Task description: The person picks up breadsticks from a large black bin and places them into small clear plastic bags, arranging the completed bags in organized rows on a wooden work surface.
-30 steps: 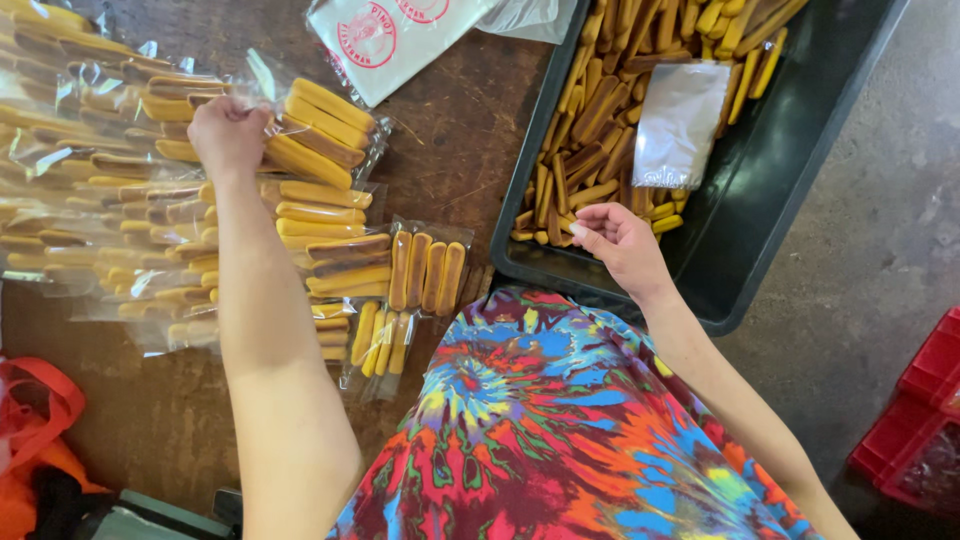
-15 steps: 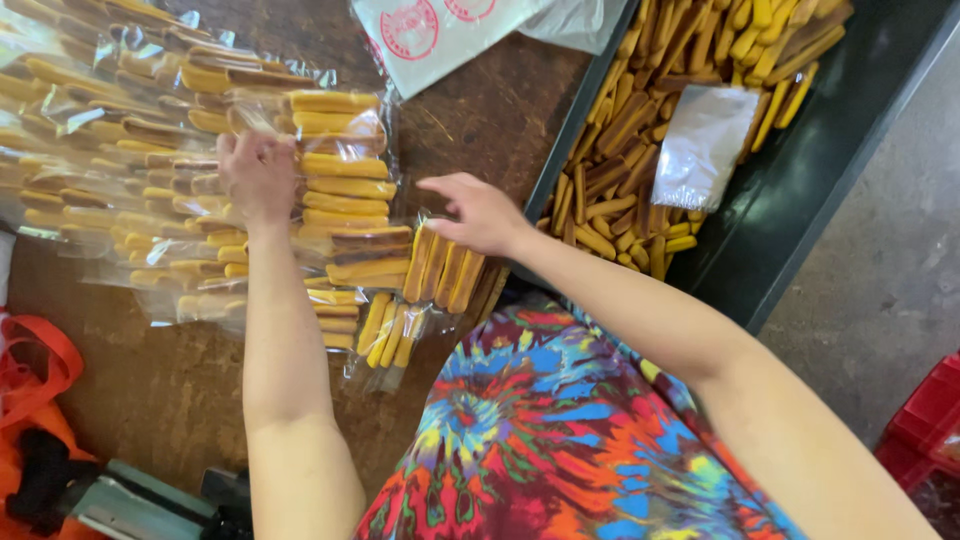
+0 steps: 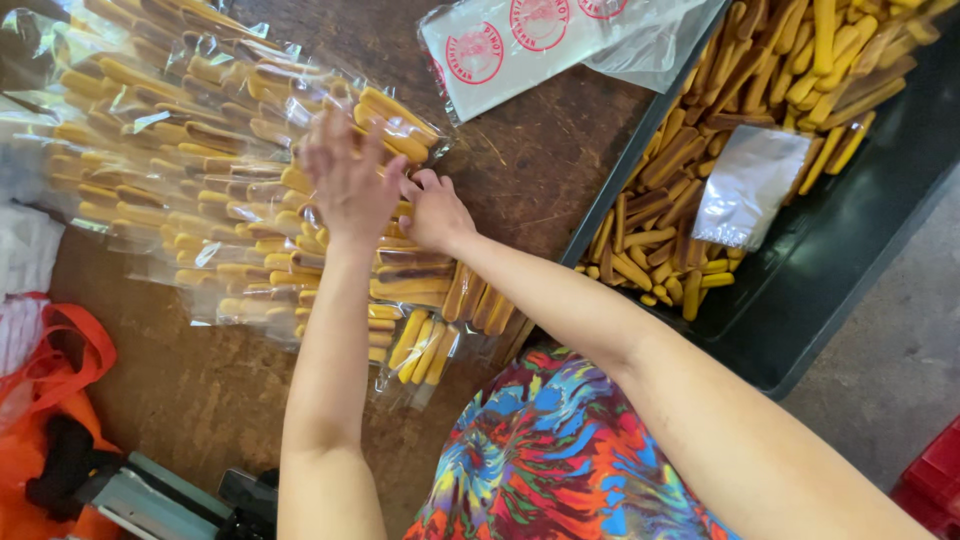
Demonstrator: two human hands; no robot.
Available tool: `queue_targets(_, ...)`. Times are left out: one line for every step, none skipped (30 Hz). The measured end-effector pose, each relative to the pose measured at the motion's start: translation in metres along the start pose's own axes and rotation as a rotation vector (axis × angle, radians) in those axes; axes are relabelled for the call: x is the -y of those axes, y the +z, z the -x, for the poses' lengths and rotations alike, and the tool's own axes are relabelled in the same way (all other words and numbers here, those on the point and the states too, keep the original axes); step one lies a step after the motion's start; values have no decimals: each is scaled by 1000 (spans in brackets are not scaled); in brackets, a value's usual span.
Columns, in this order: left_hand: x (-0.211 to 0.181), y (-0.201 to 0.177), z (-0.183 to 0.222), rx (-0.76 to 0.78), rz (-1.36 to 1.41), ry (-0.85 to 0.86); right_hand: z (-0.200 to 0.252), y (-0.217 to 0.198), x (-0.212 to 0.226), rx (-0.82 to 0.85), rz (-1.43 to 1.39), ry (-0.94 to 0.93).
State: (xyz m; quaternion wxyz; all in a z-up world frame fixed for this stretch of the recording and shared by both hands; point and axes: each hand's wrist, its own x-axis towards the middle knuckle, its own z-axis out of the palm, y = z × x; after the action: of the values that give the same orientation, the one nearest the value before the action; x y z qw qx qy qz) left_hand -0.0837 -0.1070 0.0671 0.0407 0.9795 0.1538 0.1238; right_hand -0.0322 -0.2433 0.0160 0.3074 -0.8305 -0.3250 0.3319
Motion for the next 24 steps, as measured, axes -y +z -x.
queue_targets(-2,6,-4,0,3,-2,-4,-5,0,33,28,-22)
queue_targets(-5,14,-9,50,-59,33,-9,-10,-3,64,57,-40)
queue_targets(-7,20,-11,100,-120,69,-11,-17,-10,64,62,-37)
queue_targets(-5,22,-11,96,-117,68,-12,-26,-20,60,29,-98)
queue_targets(-2,22,-10,132,-113,-3,-11,-36,-30,56,-4,-158)
queue_targets(1,21,-8,168,-110,-74,-10,-47,-40,-81,107,-173)
queue_targets(2,20,-3,165,-110,-76,-8,-61,-50,-219,217,-186)
queue_targets(0,19,2,151,-104,-109,-8,-75,-60,-326,341,-207)
queue_targets(0,18,6,137,-98,-142,-9,-89,-70,-433,465,-226)
queue_targets(-1,18,9,137,-96,-143,-13,-102,-79,-458,551,-251)
queue_targets(-2,18,11,145,-98,-148,-21,-115,-87,-483,638,-276)
queue_targets(-2,18,13,149,-101,-154,-29,-123,-92,-485,642,-278)
queue_targets(-3,17,15,145,-99,-155,-37,-131,-96,-453,683,-264)
queue_targets(-4,17,15,142,-94,-159,-46,-140,-100,-423,727,-253)
queue_targets(-5,18,15,138,-88,-163,-55,-150,-104,-427,732,-258)
queue_targets(-5,18,16,136,-90,-170,-63,-157,-107,-359,676,-152)
queue_targets(-6,19,16,135,-84,-175,-71,-163,-110,-290,619,-46)
queue_targets(-5,19,16,134,-78,-177,-77,-164,-111,-288,620,-52)
queue_targets(-4,20,15,133,-81,-183,-84,-164,-112,-307,616,-19)
queue_targets(-4,19,17,136,-83,-175,-89,-163,-113,-321,610,13)
queue_targets(-5,18,18,139,-84,-167,-97,-167,-115,-313,608,7)
queue_targets(-5,18,19,144,-88,-176,-105,-172,-118,-325,602,20)
queue_targets(-4,17,20,150,-77,-175,-112,-179,-120,-337,597,33)
queue_targets(-4,16,20,155,-67,-173,-120,-186,-122,-331,594,28)
